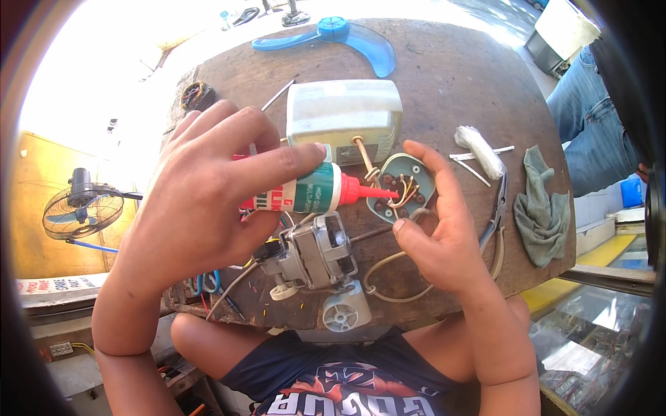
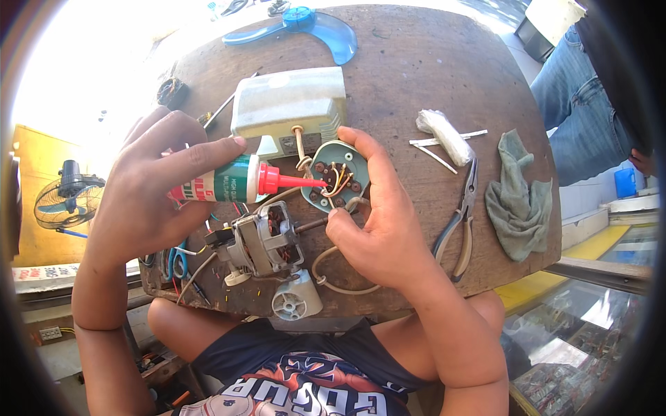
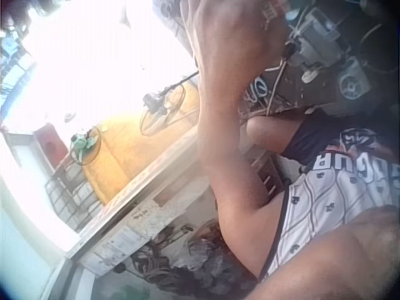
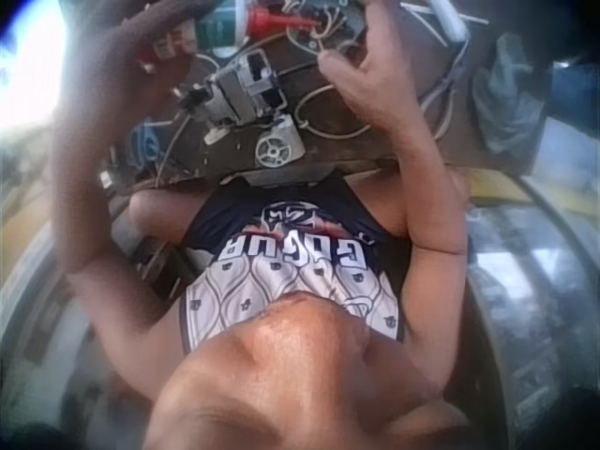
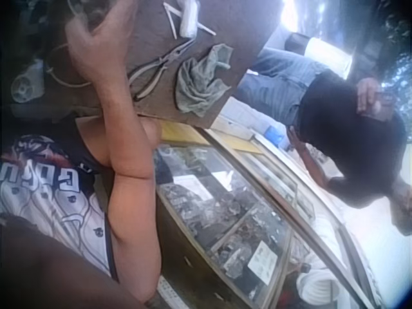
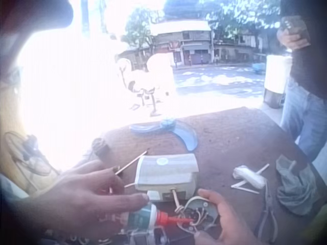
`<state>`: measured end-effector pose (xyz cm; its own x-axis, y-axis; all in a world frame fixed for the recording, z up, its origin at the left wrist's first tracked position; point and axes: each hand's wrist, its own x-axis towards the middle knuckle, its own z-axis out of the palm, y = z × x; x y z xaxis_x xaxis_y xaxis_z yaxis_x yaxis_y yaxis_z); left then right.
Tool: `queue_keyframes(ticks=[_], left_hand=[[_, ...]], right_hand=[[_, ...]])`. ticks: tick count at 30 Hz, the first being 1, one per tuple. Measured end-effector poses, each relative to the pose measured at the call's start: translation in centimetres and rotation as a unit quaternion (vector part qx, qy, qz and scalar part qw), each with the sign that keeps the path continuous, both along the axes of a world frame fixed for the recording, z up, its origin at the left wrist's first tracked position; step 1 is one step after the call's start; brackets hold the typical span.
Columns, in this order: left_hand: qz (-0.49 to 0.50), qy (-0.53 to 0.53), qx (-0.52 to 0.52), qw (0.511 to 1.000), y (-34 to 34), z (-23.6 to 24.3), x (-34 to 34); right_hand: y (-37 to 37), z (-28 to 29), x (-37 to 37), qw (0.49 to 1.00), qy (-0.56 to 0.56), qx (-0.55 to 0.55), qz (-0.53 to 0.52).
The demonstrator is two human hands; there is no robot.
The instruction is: The person applies glue to wires inside a small green plastic housing, then closes and secures it with a screwdriver. They proceed to connect and tighten wires on a motor and a capacitor using the screwdriver.
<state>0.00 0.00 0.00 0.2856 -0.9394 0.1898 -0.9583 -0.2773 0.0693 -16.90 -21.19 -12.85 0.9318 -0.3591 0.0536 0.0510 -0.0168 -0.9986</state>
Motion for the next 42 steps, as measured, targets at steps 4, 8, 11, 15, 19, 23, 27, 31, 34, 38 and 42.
queue_keyframes(ticks=[4, 8, 11, 15, 19, 23, 27, 31, 34, 38, 42], left_hand=[[-0.003, -0.002, 0.004, 1.000, 0.1, -0.1, -0.1], [-0.006, 0.002, 0.007, 1.000, -0.1, -0.2, -0.1], [-0.012, -0.001, 0.016, 1.000, -0.4, -0.2, -0.2], [-0.017, -0.016, 0.025, 0.999, -0.7, -0.2, -0.4], [-0.019, -0.020, 0.024, 0.999, -0.6, -0.3, -0.2], [0.000, 0.016, -0.009, 1.000, -0.1, 0.0, 0.4], [0.017, 0.003, -0.005, 1.000, 0.3, 0.2, 0.8], [0.010, -0.010, 0.001, 1.000, 0.2, 0.0, 0.8], [0.013, -0.016, 0.003, 1.000, 0.2, 0.0, 0.7], [0.016, -0.011, 0.000, 1.000, 0.1, 0.0, 0.8], [0.018, 0.019, -0.030, 0.999, -0.1, 0.0, 1.1]], right_hand=[[-0.1, 0.3, -0.2, 1.000, 0.013, -0.004, 0.018], [-0.1, 0.6, -0.3, 0.999, 0.010, -0.010, 0.029], [-0.2, 0.5, -0.3, 0.999, 0.004, -0.044, 0.028], [-0.2, 0.2, -0.3, 0.999, 0.002, -0.042, 0.033], [-0.2, 0.2, -0.3, 0.999, 0.001, -0.042, 0.031], [0.1, 0.0, -0.1, 1.000, -0.010, -0.021, -0.005], [0.1, 0.1, -0.3, 1.000, -0.005, -0.019, -0.007], [0.2, 0.1, -0.1, 0.999, -0.016, -0.030, -0.007], [0.2, 0.1, -0.1, 0.999, -0.015, -0.030, -0.005], [0.1, 0.3, -0.3, 1.000, -0.006, -0.017, -0.001], [-0.2, 0.5, -0.5, 0.998, 0.007, -0.051, 0.023]])
